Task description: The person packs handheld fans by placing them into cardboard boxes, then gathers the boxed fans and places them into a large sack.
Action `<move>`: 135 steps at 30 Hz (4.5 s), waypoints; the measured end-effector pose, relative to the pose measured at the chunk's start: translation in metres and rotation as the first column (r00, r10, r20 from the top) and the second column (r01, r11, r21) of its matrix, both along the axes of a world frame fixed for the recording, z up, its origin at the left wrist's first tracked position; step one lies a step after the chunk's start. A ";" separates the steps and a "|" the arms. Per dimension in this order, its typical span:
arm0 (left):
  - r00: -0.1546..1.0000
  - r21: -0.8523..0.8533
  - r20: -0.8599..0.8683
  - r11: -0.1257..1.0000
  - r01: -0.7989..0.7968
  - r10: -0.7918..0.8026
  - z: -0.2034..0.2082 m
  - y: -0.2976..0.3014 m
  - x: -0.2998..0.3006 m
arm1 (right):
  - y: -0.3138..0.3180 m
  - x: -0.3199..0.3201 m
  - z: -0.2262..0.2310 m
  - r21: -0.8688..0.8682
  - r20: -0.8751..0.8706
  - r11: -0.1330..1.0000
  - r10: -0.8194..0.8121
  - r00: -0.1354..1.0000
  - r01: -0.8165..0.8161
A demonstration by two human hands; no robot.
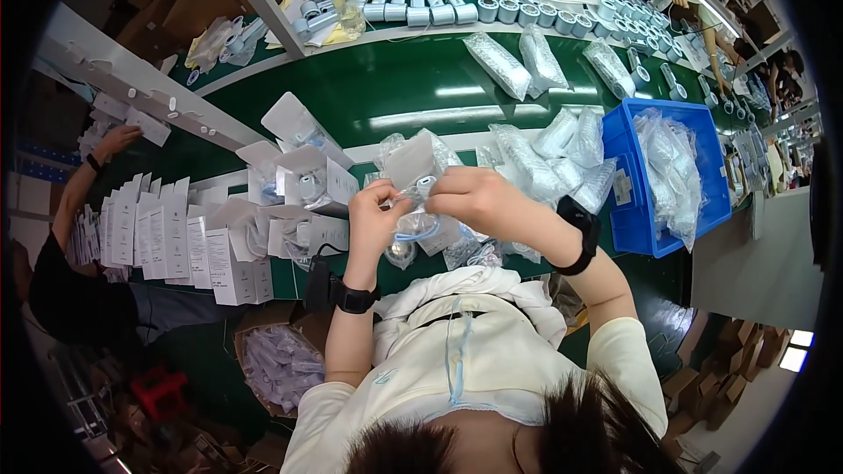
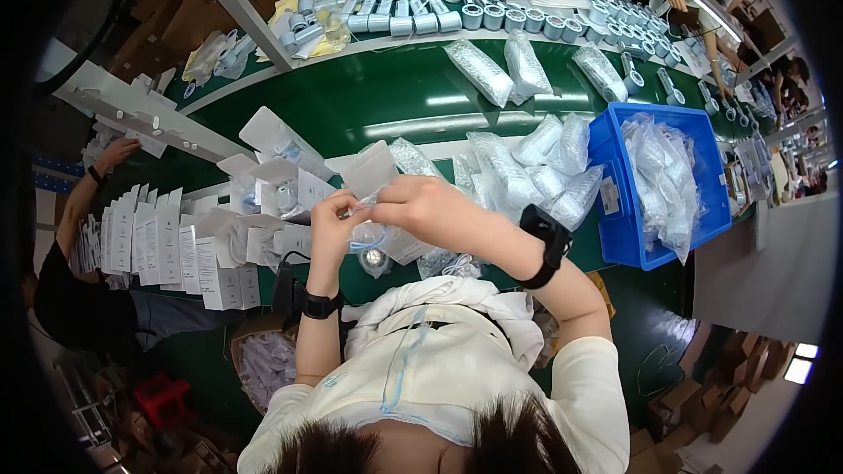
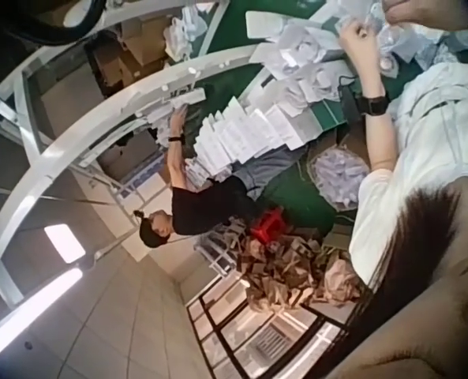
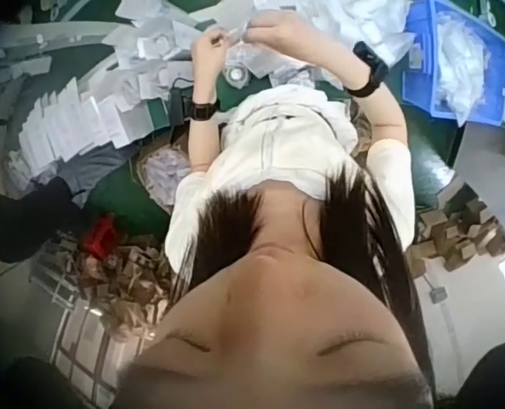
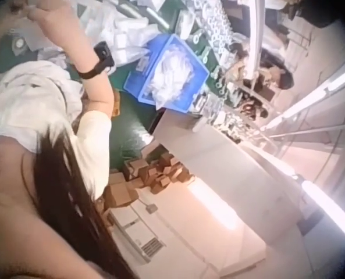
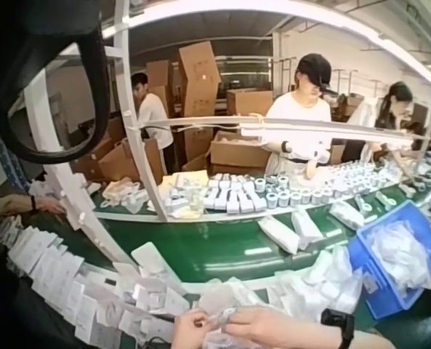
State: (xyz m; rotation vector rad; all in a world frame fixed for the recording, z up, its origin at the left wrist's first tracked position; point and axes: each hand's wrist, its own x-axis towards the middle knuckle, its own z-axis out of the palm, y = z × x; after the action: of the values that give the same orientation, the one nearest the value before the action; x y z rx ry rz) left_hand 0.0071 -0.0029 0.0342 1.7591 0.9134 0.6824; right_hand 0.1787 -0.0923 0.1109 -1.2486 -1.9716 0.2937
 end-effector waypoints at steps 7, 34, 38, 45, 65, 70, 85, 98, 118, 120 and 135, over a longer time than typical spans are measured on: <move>0.998 -0.037 -0.058 0.999 -0.026 0.024 0.005 -0.003 -0.005 | 0.030 -0.011 -0.025 -0.136 0.527 0.943 0.329 0.784 -0.304; 0.971 -0.061 0.065 0.972 -0.228 0.232 0.010 -0.014 -0.034 | 0.003 -0.008 -0.045 0.135 -0.003 0.991 -0.007 1.000 0.008; 0.967 -0.152 0.127 0.968 -0.202 0.222 0.051 -0.024 -0.031 | -0.007 -0.012 -0.069 -0.404 -0.390 0.914 -0.127 0.912 -0.046; 0.891 -0.099 0.446 0.994 -0.046 0.085 0.067 -0.035 -0.088 | 0.106 0.038 -0.023 -0.529 -0.678 0.821 -0.257 0.689 -0.214; 0.871 -0.907 -0.300 0.167 -0.387 0.389 -0.169 -0.015 -0.198 | 0.581 -0.114 -0.189 -0.112 -0.500 0.981 -0.192 0.844 0.157; 0.904 -0.904 -0.320 0.193 -0.381 0.283 -0.163 -0.031 -0.206 | 0.582 -0.095 -0.203 -0.346 -0.120 0.883 -0.377 0.918 0.317; 0.993 -0.752 -0.108 0.658 -0.046 -0.053 -0.034 -0.084 -0.128 | 0.260 0.180 -0.256 -0.329 0.574 0.565 -0.517 0.635 0.757; 0.338 0.822 -0.384 0.485 -0.300 0.859 0.021 0.072 -0.275 | 0.181 0.108 -0.108 -0.612 -0.774 0.757 -0.514 0.370 -0.227; 0.908 0.704 -0.079 0.668 -0.242 0.412 0.036 -0.074 -0.084 | 0.002 -0.091 -0.038 -0.376 -0.917 0.867 -0.399 -0.004 -0.326; 0.999 0.536 -0.051 0.844 0.019 0.010 0.046 -0.063 -0.082 | -0.012 -0.068 -0.049 -0.416 -0.900 0.856 -0.436 0.003 -0.306; 0.938 0.142 -0.072 0.927 0.346 -0.339 0.034 -0.046 0.009 | -0.071 0.031 -0.029 -0.270 -0.843 0.936 -0.116 -0.525 0.227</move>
State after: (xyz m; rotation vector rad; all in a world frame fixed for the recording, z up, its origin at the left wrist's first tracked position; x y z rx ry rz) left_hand 0.0162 -0.0487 0.0685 2.0157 0.5709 0.4935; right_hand 0.2098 -0.1635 0.0814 -0.5481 0.0739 0.7954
